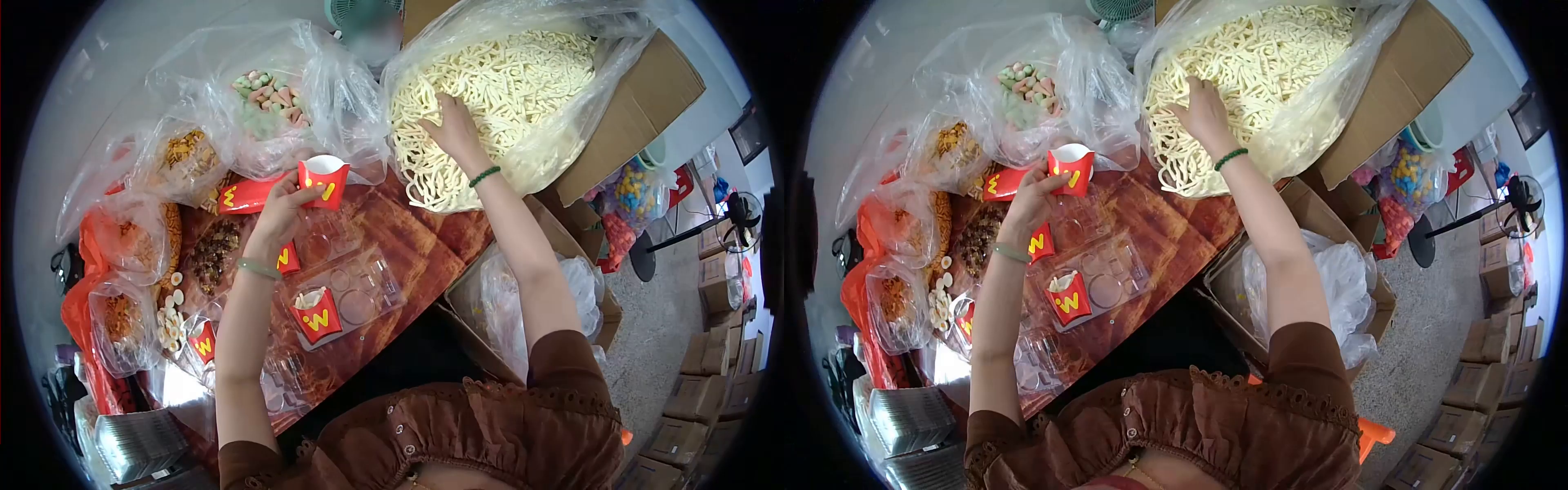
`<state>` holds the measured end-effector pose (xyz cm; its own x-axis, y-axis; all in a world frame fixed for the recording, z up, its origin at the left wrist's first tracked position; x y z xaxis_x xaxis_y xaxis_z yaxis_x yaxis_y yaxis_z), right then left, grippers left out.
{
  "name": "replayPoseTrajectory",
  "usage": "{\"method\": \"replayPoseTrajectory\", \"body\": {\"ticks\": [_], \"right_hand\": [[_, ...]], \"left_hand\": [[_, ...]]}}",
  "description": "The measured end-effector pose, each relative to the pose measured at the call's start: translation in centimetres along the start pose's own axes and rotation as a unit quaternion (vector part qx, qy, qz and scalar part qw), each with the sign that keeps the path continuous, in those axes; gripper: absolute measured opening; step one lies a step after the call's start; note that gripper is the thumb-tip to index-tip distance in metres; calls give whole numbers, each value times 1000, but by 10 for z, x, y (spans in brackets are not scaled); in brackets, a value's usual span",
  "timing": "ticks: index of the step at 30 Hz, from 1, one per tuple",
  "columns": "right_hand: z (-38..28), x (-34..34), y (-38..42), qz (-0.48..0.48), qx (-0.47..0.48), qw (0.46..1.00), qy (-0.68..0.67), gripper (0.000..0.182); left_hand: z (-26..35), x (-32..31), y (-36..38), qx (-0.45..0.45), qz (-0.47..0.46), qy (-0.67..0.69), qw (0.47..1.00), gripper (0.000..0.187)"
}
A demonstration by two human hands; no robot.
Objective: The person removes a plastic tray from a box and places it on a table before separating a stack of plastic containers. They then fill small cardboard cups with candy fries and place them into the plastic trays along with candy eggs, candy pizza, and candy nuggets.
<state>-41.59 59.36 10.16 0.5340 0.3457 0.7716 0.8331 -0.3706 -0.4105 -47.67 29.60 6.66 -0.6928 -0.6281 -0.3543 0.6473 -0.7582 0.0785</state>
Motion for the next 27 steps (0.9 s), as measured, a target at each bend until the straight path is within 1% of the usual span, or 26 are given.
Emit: {"method": "replayPoseTrajectory", "body": {"ticks": [2,3,4,6,7,8,10,11,12,14,15,16,17,18,19,20,21,22,24,25,27], "right_hand": [[-4,1,-19,9,-41,983,179,69],[-4,-6,-28,-9,-47,977,208,80],[-5,-11,-32,-7,-45,977,207,80],[-2,-23,-38,-4,-41,969,242,66],[22,-44,-53,34,-12,970,241,44],[22,-39,-54,34,-9,970,240,44],[6,-36,-50,-57,22,981,185,41],[-5,-24,-48,-35,30,981,189,32],[-14,-15,-44,-40,30,981,190,32],[-28,-12,-32,-134,55,966,213,31],[-32,-12,-20,-183,36,957,221,34],[-23,-23,-10,-236,22,942,238,39],[-12,-35,1,-286,8,924,255,44],[-5,-39,12,-324,-15,917,234,59],[1,-35,19,-325,-17,916,236,59],[3,-28,21,-292,-9,932,215,64],[1,-21,23,-261,0,946,192,70],[-7,-11,23,-281,-7,938,202,72],[-8,-8,19,-291,-22,936,199,71],[-13,-7,21,-291,-14,935,202,68],[-6,-25,27,-306,-19,927,214,66]], "left_hand": [[-12,-9,10,51,7,61,997,32],[-14,-13,14,57,15,43,997,31],[-15,-17,17,55,16,42,997,31],[-18,-27,23,50,-13,48,998,32],[-17,-28,28,48,-11,48,998,32],[-14,-29,33,35,-7,57,998,33],[-10,-29,43,15,1,77,997,36],[-9,-30,46,17,4,80,997,36],[-9,-32,48,27,7,79,996,37],[-10,-40,52,42,11,83,996,38],[-11,-53,52,55,-18,95,994,39],[-15,-65,52,69,-48,108,991,40],[-23,-67,51,71,-50,81,993,42],[-27,-71,52,73,-52,84,992,42],[-30,-77,53,72,-74,85,991,43],[-32,-81,54,69,-94,88,989,44],[-33,-81,57,75,-89,71,991,45],[-36,-80,58,79,-87,74,990,45],[-41,-78,59,80,-85,77,990,45],[-42,-80,59,82,-85,79,990,45],[-44,-88,59,89,-98,80,988,45]]}}
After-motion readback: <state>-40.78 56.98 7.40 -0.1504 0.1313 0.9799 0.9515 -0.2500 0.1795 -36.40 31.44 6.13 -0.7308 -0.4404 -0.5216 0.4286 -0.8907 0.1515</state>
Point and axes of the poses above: each hand's wrist, its own y-axis away from the middle knuckle, its own x-axis out of the back of the hand, z = x × y, the point moved 7 cm from there along -y, towards the middle knuckle, and after that the axes turned 4 degrees about -z, right-handed, at the moved point
